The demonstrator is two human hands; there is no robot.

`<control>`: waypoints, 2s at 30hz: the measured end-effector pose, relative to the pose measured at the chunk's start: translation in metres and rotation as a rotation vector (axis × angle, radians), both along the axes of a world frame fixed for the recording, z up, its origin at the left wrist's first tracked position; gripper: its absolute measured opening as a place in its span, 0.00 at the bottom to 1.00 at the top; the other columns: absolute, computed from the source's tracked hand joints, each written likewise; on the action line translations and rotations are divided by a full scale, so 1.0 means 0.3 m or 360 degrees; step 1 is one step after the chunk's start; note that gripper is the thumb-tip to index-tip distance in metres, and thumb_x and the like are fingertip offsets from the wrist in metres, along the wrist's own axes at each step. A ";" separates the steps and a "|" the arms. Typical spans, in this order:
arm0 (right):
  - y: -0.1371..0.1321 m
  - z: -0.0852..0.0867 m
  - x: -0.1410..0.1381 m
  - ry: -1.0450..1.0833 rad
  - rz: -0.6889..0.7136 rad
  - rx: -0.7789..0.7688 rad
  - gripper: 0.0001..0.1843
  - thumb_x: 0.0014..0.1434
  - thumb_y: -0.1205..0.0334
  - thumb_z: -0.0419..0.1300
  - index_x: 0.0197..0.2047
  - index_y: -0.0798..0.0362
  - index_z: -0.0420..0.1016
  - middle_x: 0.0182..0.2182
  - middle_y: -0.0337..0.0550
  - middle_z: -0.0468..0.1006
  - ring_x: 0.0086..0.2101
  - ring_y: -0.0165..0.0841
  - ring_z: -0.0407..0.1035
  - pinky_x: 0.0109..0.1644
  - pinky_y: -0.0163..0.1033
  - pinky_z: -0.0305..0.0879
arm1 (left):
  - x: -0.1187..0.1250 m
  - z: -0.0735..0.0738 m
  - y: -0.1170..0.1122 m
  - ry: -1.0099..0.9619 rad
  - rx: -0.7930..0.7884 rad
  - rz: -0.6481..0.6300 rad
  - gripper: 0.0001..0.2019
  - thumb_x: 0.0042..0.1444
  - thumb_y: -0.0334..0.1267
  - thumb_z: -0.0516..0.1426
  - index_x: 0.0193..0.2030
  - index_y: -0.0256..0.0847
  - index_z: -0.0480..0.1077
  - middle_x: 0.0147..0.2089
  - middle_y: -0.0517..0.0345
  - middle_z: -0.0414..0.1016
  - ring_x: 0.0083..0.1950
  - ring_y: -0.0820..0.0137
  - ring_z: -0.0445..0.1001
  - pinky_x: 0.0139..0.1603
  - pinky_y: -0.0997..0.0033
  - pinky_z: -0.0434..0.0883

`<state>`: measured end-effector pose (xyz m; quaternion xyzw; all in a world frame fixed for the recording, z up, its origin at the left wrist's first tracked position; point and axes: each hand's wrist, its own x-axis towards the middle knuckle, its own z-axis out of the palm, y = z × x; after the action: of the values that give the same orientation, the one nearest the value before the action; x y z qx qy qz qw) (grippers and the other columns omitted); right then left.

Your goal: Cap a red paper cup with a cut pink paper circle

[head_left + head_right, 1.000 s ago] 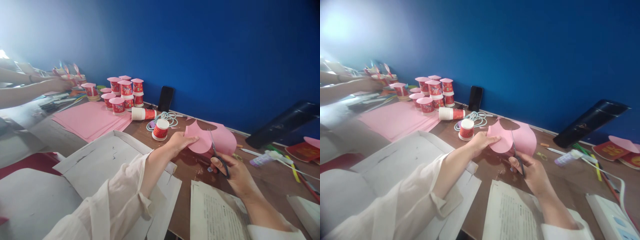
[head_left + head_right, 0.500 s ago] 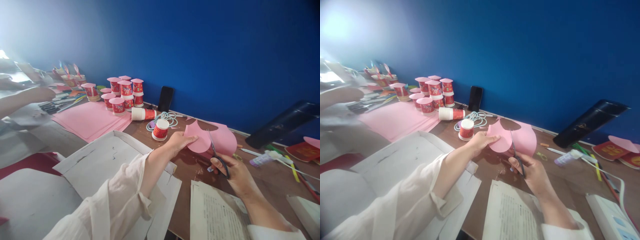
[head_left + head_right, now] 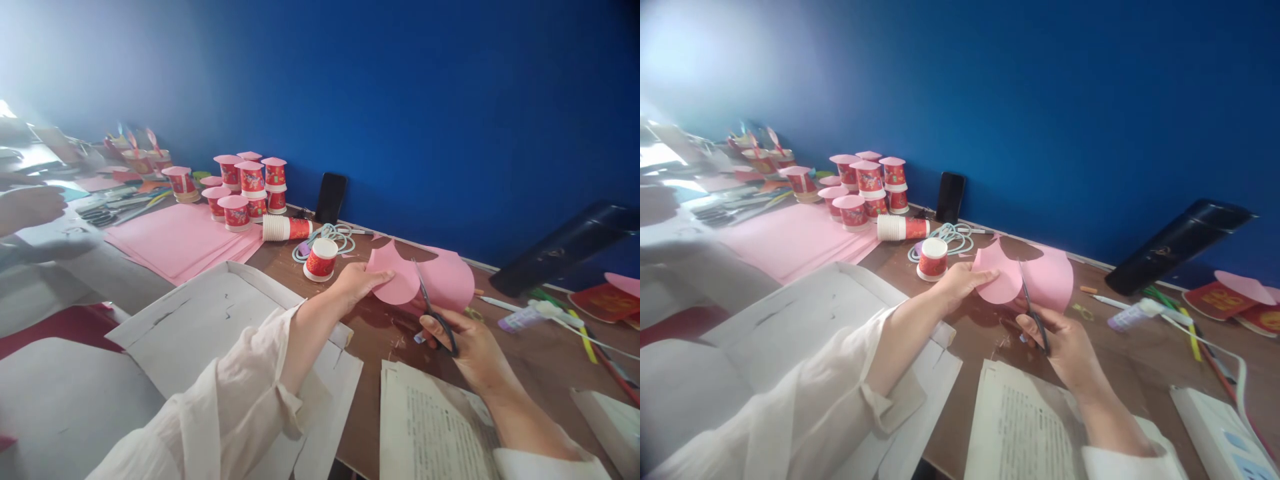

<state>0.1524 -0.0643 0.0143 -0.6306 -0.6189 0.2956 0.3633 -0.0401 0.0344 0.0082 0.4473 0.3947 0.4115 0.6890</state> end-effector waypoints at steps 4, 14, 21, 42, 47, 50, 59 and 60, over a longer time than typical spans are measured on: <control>0.000 0.001 0.000 0.0010 -0.0036 -0.0015 0.28 0.50 0.35 0.64 0.38 0.52 0.83 0.20 0.40 0.75 0.22 0.34 0.69 0.26 0.36 0.68 | 0.000 0.001 0.002 0.0007 0.0000 -0.0004 0.17 0.47 0.42 0.69 0.42 0.33 0.79 0.42 0.46 0.82 0.41 0.62 0.80 0.50 0.63 0.74; 0.001 -0.019 0.013 -0.0020 -0.0043 -0.0019 0.31 0.51 0.35 0.64 0.46 0.52 0.83 0.20 0.40 0.75 0.23 0.34 0.70 0.27 0.36 0.68 | -0.007 0.016 -0.005 0.0052 0.0012 0.0042 0.15 0.49 0.41 0.68 0.42 0.34 0.79 0.43 0.47 0.82 0.41 0.62 0.80 0.50 0.63 0.74; 0.000 0.001 -0.006 -0.0023 -0.0059 0.0020 0.31 0.50 0.35 0.64 0.43 0.54 0.84 0.19 0.40 0.74 0.22 0.34 0.69 0.24 0.36 0.67 | -0.004 0.001 0.004 -0.0021 -0.0005 0.0035 0.16 0.47 0.42 0.69 0.40 0.34 0.79 0.40 0.47 0.82 0.39 0.64 0.79 0.48 0.63 0.73; 0.003 -0.022 -0.006 0.0146 -0.0069 -0.0098 0.38 0.47 0.35 0.67 0.50 0.57 0.82 0.20 0.40 0.73 0.22 0.33 0.66 0.26 0.38 0.67 | 0.013 -0.001 0.008 -0.0303 -0.0232 0.0110 0.12 0.46 0.35 0.69 0.37 0.32 0.79 0.36 0.49 0.80 0.34 0.69 0.76 0.42 0.68 0.72; 0.011 -0.048 0.020 0.0038 -0.0017 -0.0072 0.35 0.51 0.34 0.64 0.50 0.55 0.82 0.22 0.42 0.76 0.25 0.34 0.69 0.28 0.37 0.68 | 0.004 0.007 0.001 -0.0194 -0.0131 0.0089 0.11 0.47 0.35 0.69 0.37 0.32 0.79 0.37 0.48 0.81 0.35 0.67 0.77 0.46 0.65 0.73; 0.013 -0.049 0.020 0.0074 -0.0008 -0.0085 0.34 0.50 0.35 0.65 0.48 0.55 0.82 0.22 0.41 0.76 0.25 0.34 0.69 0.28 0.37 0.68 | -0.001 0.013 0.001 -0.0081 -0.0096 0.0071 0.11 0.47 0.36 0.69 0.37 0.33 0.79 0.38 0.48 0.82 0.37 0.66 0.78 0.48 0.64 0.73; 0.001 -0.030 0.012 0.0019 -0.0018 -0.0058 0.33 0.50 0.35 0.65 0.46 0.56 0.83 0.22 0.42 0.75 0.24 0.36 0.68 0.28 0.40 0.69 | -0.005 0.009 0.002 -0.0008 -0.0093 0.0007 0.14 0.46 0.38 0.69 0.39 0.33 0.79 0.42 0.45 0.82 0.41 0.62 0.79 0.49 0.62 0.73; 0.000 -0.031 0.013 0.0010 -0.0016 -0.0052 0.32 0.51 0.36 0.65 0.46 0.55 0.83 0.22 0.42 0.75 0.24 0.37 0.68 0.28 0.41 0.69 | -0.005 0.008 0.003 -0.0010 -0.0099 0.0005 0.14 0.46 0.38 0.69 0.39 0.32 0.79 0.43 0.44 0.82 0.41 0.62 0.79 0.49 0.62 0.73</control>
<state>0.1564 -0.0642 0.0052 -0.6387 -0.6097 0.3058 0.3563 -0.0416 0.0353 0.0106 0.4239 0.4058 0.4015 0.7031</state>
